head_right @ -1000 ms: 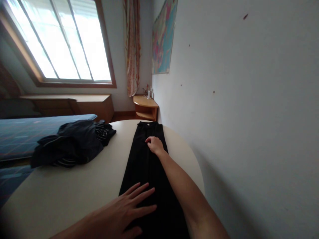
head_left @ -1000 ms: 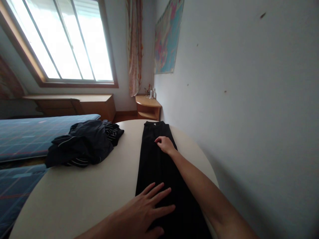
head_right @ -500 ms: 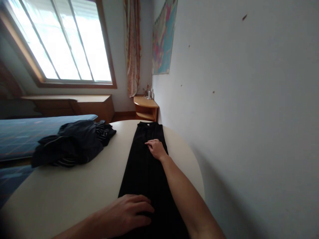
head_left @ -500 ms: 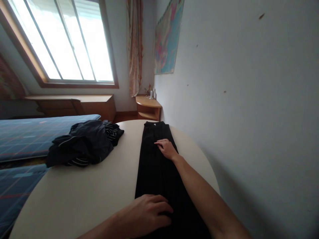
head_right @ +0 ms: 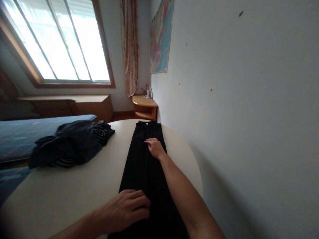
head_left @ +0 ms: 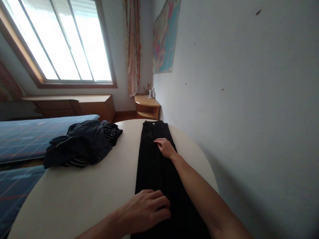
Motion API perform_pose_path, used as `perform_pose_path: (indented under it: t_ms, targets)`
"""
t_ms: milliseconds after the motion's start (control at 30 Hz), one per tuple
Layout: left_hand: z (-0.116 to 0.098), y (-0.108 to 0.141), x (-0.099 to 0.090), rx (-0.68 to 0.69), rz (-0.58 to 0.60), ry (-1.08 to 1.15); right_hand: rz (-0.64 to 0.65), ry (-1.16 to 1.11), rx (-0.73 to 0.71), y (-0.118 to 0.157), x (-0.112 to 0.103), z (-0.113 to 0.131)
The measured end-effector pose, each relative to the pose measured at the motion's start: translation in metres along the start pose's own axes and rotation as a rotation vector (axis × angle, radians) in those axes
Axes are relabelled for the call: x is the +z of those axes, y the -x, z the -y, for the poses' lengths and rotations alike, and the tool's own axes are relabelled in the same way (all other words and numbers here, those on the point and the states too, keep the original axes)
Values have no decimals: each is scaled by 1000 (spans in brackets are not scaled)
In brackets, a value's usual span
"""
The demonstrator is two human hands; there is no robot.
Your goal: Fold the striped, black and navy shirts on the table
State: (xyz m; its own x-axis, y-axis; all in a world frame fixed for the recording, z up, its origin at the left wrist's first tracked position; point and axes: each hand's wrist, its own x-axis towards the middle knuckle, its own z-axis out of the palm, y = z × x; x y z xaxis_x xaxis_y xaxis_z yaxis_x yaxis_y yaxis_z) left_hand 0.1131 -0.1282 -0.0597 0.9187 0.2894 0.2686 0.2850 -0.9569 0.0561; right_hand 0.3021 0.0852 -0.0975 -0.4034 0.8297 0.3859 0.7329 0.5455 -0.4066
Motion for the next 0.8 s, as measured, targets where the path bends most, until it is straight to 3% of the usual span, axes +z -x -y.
perform_pose_path:
  t_ms: [333, 433, 633, 700, 800]
  targets:
    - [-6, 0, -11, -167, 236, 295, 3, 39, 53, 1, 1, 1]
    - [-6, 1, -8, -138, 234, 290, 31, 82, 66, 1, 1, 1]
    - [-4, 11, 18, -30, 203, 221, 158, 128, 110, -1, -11, 10]
    - [-3, 12, 16, 12, 209, 243, 180, 143, 107, -1, -15, 14]
    - [-1, 7, -5, -40, 187, 292, 179, 166, 82, 1, -18, 21]
